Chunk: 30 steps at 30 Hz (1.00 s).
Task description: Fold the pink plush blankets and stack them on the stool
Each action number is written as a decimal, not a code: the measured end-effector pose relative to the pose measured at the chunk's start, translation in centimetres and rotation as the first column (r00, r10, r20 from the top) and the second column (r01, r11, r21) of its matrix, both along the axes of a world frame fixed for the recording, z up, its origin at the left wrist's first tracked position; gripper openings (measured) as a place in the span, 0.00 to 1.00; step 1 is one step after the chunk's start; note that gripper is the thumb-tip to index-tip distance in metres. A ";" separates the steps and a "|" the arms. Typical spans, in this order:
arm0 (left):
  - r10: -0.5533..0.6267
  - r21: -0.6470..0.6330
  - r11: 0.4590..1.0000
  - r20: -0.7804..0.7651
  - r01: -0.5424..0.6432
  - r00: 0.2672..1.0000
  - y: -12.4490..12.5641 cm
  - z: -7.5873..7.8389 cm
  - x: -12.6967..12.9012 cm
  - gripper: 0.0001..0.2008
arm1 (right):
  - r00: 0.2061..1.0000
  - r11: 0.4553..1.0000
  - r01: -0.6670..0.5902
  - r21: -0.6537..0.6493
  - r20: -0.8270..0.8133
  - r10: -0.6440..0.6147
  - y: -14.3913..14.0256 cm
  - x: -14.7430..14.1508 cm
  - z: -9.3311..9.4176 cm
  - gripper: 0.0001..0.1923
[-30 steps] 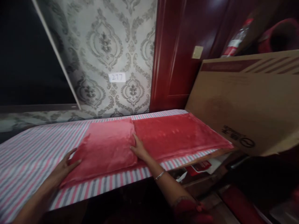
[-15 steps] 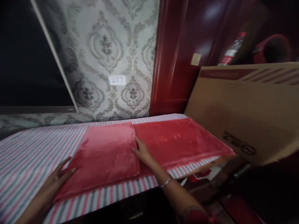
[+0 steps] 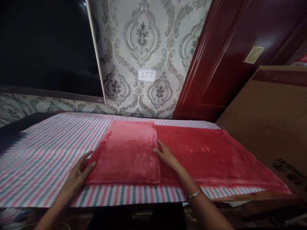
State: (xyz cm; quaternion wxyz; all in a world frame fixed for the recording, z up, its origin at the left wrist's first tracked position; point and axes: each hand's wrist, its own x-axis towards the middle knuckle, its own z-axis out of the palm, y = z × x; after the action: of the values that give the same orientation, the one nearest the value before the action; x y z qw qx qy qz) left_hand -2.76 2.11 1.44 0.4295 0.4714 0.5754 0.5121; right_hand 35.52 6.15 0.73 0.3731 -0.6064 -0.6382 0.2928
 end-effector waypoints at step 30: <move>0.073 0.088 0.994 -0.031 -0.071 0.997 -1.4 -2.2 0.4 0.44 | 0.882 0.960 -0.274 0.051 0.411 0.230 19.6 -10.6 5.8 0.33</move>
State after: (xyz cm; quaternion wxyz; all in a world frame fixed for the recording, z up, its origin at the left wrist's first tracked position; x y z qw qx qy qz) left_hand -2.40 0.68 -0.75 0.3800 0.4773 0.5766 0.5435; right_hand 24.92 25.71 6.55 0.2249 -0.5445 -0.7893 0.1734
